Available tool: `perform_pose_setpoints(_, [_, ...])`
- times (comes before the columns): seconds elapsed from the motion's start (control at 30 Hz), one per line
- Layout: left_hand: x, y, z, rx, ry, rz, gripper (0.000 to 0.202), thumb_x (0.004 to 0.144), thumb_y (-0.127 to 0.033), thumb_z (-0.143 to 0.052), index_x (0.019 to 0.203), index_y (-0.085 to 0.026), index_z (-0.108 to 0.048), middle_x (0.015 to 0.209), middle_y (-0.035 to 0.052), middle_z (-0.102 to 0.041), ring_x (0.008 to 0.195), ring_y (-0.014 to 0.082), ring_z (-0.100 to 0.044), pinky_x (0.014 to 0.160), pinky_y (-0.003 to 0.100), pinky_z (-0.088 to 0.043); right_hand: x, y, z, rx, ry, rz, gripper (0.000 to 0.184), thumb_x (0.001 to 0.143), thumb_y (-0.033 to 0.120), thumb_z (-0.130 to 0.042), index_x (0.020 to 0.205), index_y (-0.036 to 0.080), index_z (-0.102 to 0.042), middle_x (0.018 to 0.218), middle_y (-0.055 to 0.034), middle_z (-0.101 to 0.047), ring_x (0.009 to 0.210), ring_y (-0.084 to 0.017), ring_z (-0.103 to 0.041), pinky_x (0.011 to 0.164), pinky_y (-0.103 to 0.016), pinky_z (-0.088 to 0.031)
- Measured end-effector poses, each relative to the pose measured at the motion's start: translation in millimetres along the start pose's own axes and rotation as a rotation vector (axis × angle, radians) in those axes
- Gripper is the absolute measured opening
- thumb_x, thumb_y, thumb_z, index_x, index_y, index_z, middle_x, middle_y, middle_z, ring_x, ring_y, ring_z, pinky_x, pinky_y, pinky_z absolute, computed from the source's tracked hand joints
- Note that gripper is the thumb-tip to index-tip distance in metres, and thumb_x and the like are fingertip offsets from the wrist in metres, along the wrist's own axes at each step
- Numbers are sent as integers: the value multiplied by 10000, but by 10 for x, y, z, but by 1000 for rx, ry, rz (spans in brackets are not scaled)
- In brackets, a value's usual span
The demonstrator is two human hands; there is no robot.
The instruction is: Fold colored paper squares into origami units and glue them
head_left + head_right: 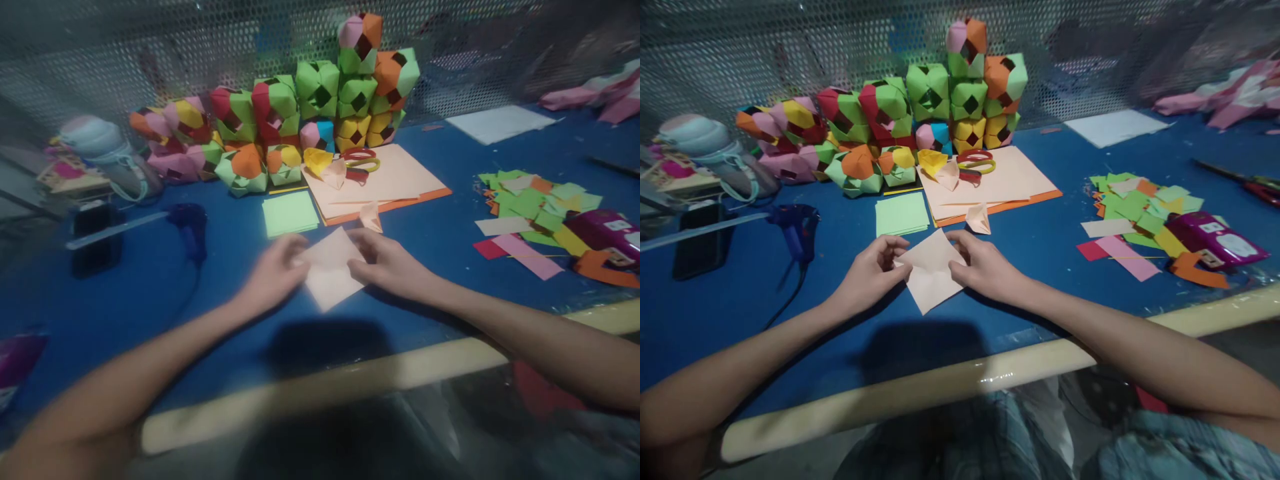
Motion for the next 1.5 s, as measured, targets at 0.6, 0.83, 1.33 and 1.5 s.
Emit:
perform_pose_setpoints(0.6, [-1,8,8,344,203,-295,348,750,-67,-450,1063,-178,-551,1027,39,-634,916,148,-573,801,284,-456,-19,-150,-147,-376,71,325,359,774,104,-465,1124,140,-540,1002,-105,-651,886,-212,-570,760,-340,-443])
perform_pose_setpoints(0.83, [14,14,23,375,300,-392,410,762,-29,-404,1120,-182,-533,1037,43,-636,957,146,-566,816,281,-452,-33,-162,-152,-429,132,433,435,746,23,-435,1158,141,-509,985,-81,-658,845,-197,-520,736,-314,-398])
perform_pose_setpoints(1.33, [-2,-157,60,939,475,-699,246,887,-184,-350,1016,-167,-559,725,41,-581,647,163,-472,612,271,-345,-88,1,-103,-950,190,791,277,914,68,-331,887,89,-606,663,-72,-588,657,-180,-368,621,-313,-209])
perform_pose_setpoints(1.5, [-4,-110,48,969,386,-702,265,886,-195,-344,1038,-186,-560,658,25,-547,614,163,-470,572,266,-327,-80,-65,-126,-902,187,667,248,917,112,-347,977,115,-587,689,-68,-577,662,-181,-369,602,-303,-199])
Point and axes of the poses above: each hand's wrist, its own x-axis towards the middle knuckle, its own z-axis out of the back of the hand, y = z × x, the point moved 1 cm from there along x, towards the middle knuckle
